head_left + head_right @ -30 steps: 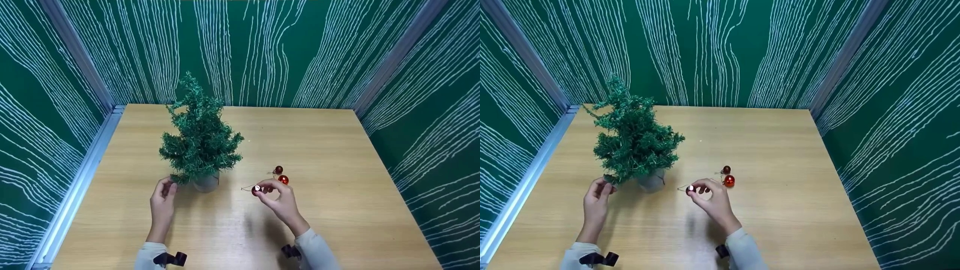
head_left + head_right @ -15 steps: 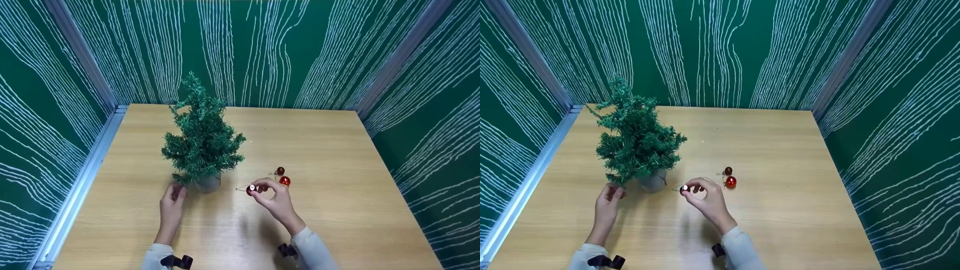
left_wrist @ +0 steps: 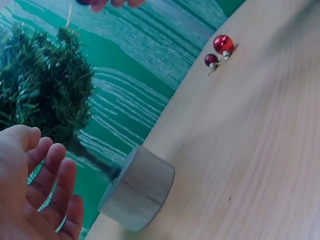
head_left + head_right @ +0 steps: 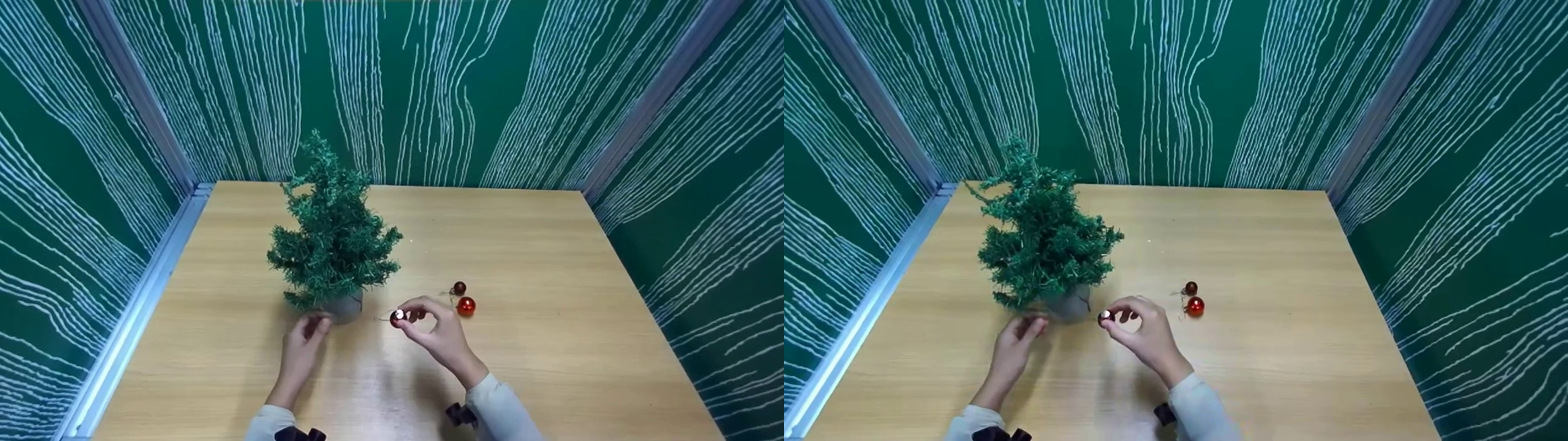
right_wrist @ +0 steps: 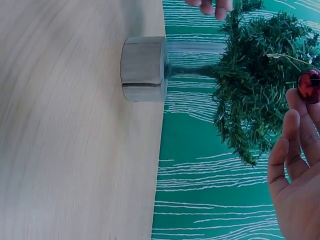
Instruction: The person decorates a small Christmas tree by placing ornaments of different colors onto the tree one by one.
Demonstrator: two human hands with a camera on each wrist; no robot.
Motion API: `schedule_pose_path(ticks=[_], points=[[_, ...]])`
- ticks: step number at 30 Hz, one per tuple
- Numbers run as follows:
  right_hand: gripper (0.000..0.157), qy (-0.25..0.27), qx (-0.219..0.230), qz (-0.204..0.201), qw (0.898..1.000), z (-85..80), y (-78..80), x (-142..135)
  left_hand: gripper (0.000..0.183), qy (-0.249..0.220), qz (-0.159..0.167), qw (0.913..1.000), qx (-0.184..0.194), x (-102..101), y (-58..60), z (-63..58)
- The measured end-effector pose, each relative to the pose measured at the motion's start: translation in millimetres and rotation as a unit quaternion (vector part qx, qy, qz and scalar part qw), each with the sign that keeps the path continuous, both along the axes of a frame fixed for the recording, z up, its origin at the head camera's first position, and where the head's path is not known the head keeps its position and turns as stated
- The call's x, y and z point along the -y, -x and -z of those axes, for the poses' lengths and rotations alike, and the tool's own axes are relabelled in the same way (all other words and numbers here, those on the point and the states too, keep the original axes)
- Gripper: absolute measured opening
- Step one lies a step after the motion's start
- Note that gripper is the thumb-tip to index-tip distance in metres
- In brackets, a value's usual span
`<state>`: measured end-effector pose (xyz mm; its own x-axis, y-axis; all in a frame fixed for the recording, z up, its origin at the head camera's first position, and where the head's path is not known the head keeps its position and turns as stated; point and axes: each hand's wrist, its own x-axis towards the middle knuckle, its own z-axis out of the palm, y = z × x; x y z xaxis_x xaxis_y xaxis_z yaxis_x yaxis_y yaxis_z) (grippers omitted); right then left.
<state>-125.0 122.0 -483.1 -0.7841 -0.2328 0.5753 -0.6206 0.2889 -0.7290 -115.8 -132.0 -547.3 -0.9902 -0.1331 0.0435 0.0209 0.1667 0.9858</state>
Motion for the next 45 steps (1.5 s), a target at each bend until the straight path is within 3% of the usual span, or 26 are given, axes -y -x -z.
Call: schedule_pose_path(ticks=[4, 8, 12, 25, 45], points=[[0.016, 0.001, 0.004, -0.019, 1.000, 1.0, -1.2, 6.1, 0.028, -0.013, 0.062, 0.9979, 0.010, -6.0, 2.1, 14.5], [0.017, 0.005, 0.001, -0.033, 0.999, 0.7, -0.2, 10.2, 0.037, -0.010, 0.126, 0.9919, 0.004, -14.8, 2.5, 9.1], [0.017, 0.008, 0.000, -0.040, 0.999, -0.2, 1.4, 12.4, 0.039, -0.020, 0.156, 0.9876, -0.009, -23.0, 5.2, 0.1], [0.016, 0.009, 0.000, -0.053, 0.999, -0.6, 2.3, 16.7, 0.024, -0.030, 0.146, 0.9863, -0.071, -42.1, 2.6, -5.2], [0.015, 0.003, 0.012, -0.059, 0.998, 6.3, -3.2, 18.4, 0.017, -0.006, 0.116, 0.9917, -0.056, -51.7, -2.9, 1.4]])
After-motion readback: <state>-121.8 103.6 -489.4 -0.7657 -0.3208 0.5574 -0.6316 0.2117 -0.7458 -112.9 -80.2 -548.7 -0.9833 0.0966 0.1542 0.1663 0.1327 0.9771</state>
